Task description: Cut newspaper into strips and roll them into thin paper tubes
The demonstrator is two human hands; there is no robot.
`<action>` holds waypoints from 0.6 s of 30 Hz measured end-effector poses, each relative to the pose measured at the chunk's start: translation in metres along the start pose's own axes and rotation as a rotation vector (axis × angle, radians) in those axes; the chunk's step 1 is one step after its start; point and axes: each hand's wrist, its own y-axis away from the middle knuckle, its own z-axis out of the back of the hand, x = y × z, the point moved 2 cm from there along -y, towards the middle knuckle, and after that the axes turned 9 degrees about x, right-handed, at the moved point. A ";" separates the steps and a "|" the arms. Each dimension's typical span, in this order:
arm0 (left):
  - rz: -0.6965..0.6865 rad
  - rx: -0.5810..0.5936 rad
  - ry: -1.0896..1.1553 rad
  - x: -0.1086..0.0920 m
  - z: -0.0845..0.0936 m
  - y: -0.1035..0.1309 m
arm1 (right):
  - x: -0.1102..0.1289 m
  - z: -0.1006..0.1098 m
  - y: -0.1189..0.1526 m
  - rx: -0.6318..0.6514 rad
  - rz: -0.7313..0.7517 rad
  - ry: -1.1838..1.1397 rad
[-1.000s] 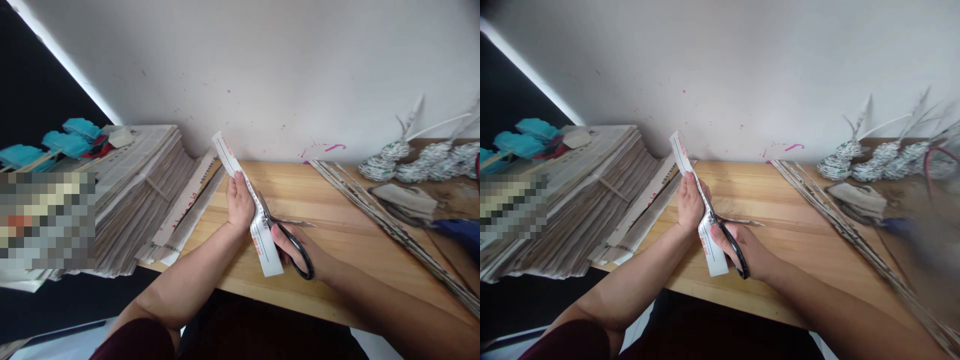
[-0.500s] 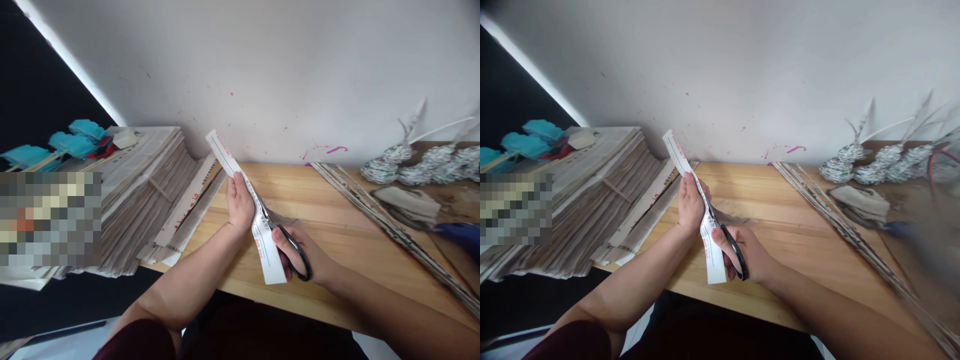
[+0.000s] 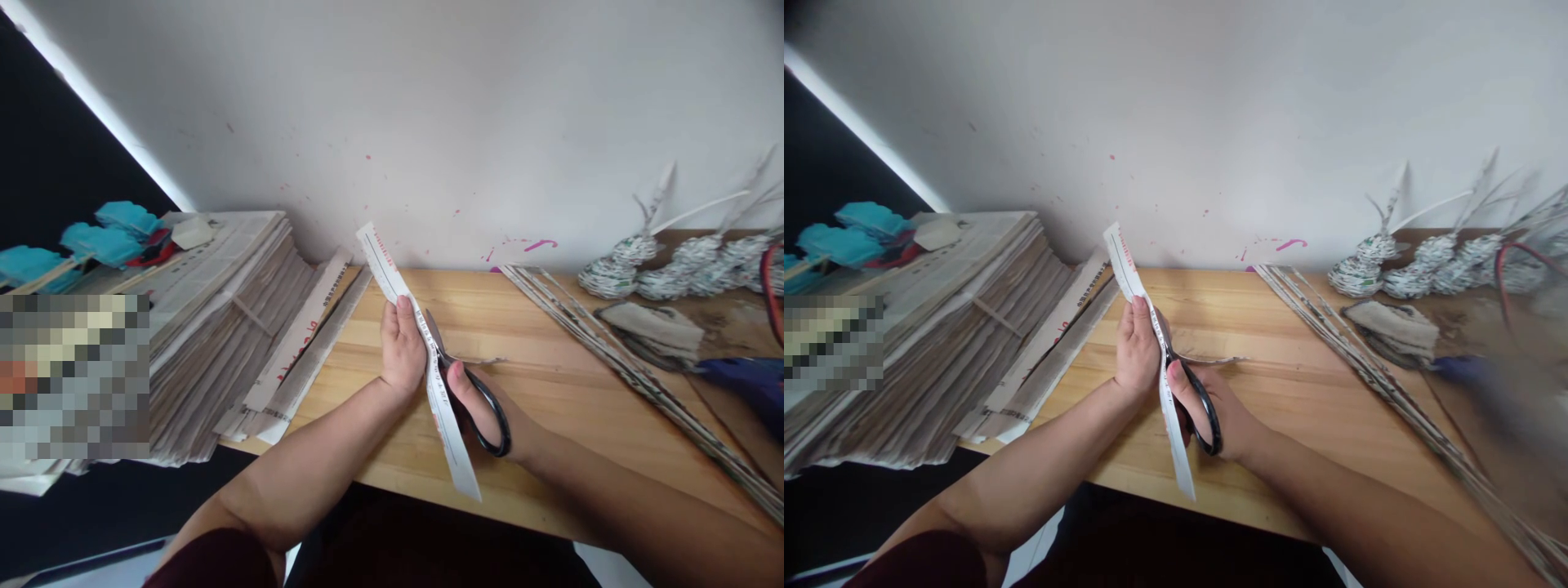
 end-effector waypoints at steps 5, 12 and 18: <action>-0.006 -0.020 0.017 0.003 0.002 -0.002 | -0.001 -0.003 -0.001 -0.057 -0.141 -0.136; 0.038 0.063 0.302 -0.015 0.009 -0.026 | 0.004 0.011 -0.003 -0.009 -0.183 -0.107; 0.054 -0.028 0.325 -0.029 0.033 -0.055 | -0.001 0.013 -0.001 0.049 -0.261 0.001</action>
